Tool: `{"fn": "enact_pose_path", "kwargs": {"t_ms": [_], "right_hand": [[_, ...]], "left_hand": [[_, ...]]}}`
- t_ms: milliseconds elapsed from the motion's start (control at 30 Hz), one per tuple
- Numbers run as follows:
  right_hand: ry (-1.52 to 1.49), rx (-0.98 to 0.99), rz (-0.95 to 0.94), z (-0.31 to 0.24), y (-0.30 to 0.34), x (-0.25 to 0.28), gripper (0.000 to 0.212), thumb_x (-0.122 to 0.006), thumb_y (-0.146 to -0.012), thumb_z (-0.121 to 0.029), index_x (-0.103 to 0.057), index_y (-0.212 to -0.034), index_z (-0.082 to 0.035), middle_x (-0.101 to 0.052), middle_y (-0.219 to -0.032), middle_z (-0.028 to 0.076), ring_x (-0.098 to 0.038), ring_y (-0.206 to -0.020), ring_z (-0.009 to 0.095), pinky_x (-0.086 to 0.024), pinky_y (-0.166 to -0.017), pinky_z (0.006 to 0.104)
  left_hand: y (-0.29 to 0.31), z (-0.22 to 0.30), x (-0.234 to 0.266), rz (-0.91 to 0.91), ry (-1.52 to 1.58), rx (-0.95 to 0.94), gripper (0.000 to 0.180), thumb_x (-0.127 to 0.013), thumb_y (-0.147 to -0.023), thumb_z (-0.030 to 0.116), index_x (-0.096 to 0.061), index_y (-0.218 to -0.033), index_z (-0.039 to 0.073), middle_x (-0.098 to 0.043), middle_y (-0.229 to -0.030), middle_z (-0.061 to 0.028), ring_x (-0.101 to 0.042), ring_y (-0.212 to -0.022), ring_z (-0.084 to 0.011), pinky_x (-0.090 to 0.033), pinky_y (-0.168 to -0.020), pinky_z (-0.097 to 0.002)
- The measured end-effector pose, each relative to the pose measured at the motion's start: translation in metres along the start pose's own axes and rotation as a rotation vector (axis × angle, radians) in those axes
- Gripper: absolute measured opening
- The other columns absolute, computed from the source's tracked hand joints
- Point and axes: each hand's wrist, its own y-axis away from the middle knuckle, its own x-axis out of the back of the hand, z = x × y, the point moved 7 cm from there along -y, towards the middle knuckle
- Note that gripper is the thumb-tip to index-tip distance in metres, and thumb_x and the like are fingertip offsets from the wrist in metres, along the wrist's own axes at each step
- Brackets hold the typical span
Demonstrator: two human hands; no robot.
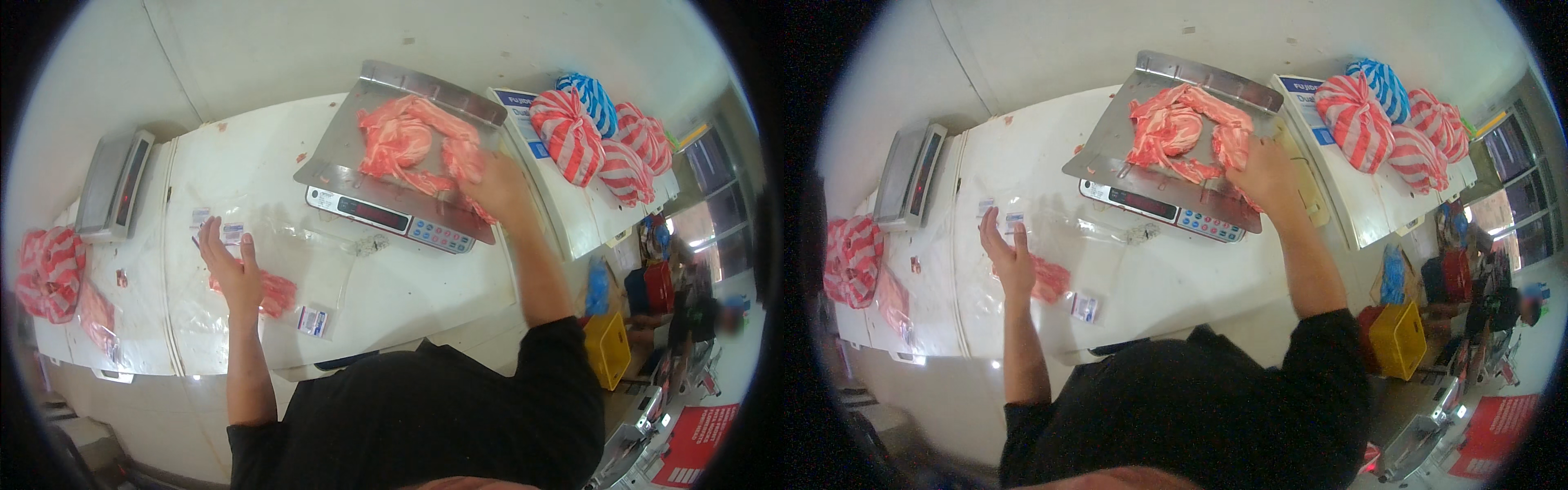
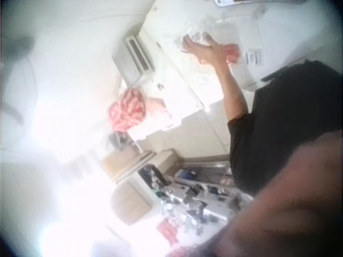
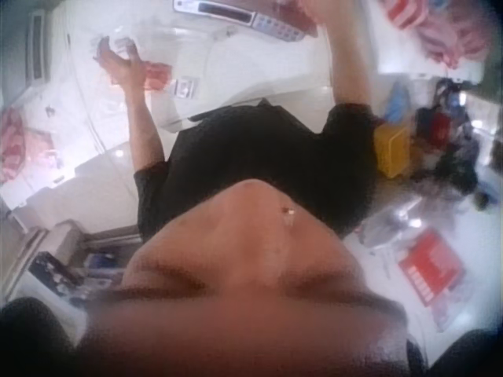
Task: The person places raw meat portions onto a digital scale, then transfers them into clear plastic bags. They seal the bags and set them aside, repeating the process with additional meat portions.
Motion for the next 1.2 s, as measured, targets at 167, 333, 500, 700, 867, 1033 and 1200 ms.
{"fn": "enact_pose_path", "kwargs": {"t_ms": [167,333,500,700,867,1033,1200], "right_hand": [[-0.195,-0.006,-0.009,0.013,-0.002,-0.002,0.058,-0.080,-0.079,-0.035,-0.068,-0.126,-0.003,-0.072,-0.113,0.023,-0.069,-0.106,0.039,-0.054,-0.094,0.0485],[-0.552,-0.103,-0.171,0.049,-0.012,-0.007,0.051,-0.079,-0.087,-0.024,-0.070,-0.132,-0.003,-0.076,-0.113,0.013,-0.071,-0.097,0.018,-0.055,-0.088,0.0325],[-0.843,-0.111,-0.201,0.048,-0.005,0.006,0.045,-0.079,-0.090,-0.021,-0.071,-0.129,0.000,-0.076,-0.105,0.011,-0.070,-0.091,0.015,-0.056,-0.082,0.0315],[-0.829,-0.113,-0.236,0.056,-0.007,0.001,0.043,-0.077,-0.092,-0.023,-0.072,-0.127,0.001,-0.076,-0.101,0.010,-0.069,-0.086,0.014,-0.056,-0.080,0.0309],[-0.736,-0.094,-0.258,0.055,-0.009,0.006,0.042,-0.075,-0.093,-0.025,-0.074,-0.124,0.002,-0.076,-0.095,0.009,-0.068,-0.084,0.014,-0.055,-0.079,0.0308],[-1.002,-0.195,-0.349,0.068,-0.008,0.000,0.047,-0.073,-0.094,-0.025,-0.070,-0.130,0.005,-0.075,-0.105,0.010,-0.069,-0.090,0.016,-0.057,-0.081,0.0314],[-1.459,-0.240,-0.161,0.105,-0.007,0.003,0.051,-0.068,-0.100,-0.022,-0.059,-0.143,0.004,-0.071,-0.123,0.012,-0.071,-0.104,0.019,-0.059,-0.090,0.0338]], "left_hand": [[0.004,0.015,0.002,-0.015,0.028,0.021,0.055,-0.060,-0.104,0.020,-0.041,-0.150,-0.003,-0.040,-0.157,-0.0231,-0.031,-0.150,-0.0412,-0.024,-0.123,-0.0540],[0.007,0.021,0.005,-0.004,0.068,0.024,0.054,-0.061,-0.103,0.019,-0.042,-0.150,-0.002,-0.040,-0.157,-0.0224,-0.031,-0.150,-0.0396,-0.025,-0.123,-0.0522],[0.003,0.039,0.007,-0.001,0.134,-0.002,0.052,-0.060,-0.103,0.018,-0.044,-0.148,-0.002,-0.043,-0.155,-0.0220,-0.036,-0.147,-0.0390,-0.028,-0.122,-0.0508],[0.004,0.054,-0.001,-0.042,0.155,-0.020,0.051,-0.060,-0.103,0.017,-0.045,-0.147,-0.002,-0.044,-0.154,-0.0217,-0.039,-0.145,-0.0386,-0.031,-0.120,-0.0497],[0.004,0.069,-0.001,-0.044,0.172,-0.056,0.050,-0.061,-0.102,0.016,-0.047,-0.146,-0.002,-0.047,-0.152,-0.0219,-0.043,-0.142,-0.0383,-0.033,-0.119,-0.0487],[0.000,0.091,0.001,-0.033,0.219,-0.121,0.048,-0.063,-0.099,0.012,-0.049,-0.144,-0.002,-0.051,-0.148,-0.0215,-0.048,-0.137,-0.0381,-0.036,-0.117,-0.0476],[-0.002,0.137,-0.010,-0.120,0.468,-0.113,0.050,-0.065,-0.100,0.018,-0.049,-0.144,0.002,-0.052,-0.148,-0.0149,-0.049,-0.138,-0.0284,-0.041,-0.113,-0.0432]]}}
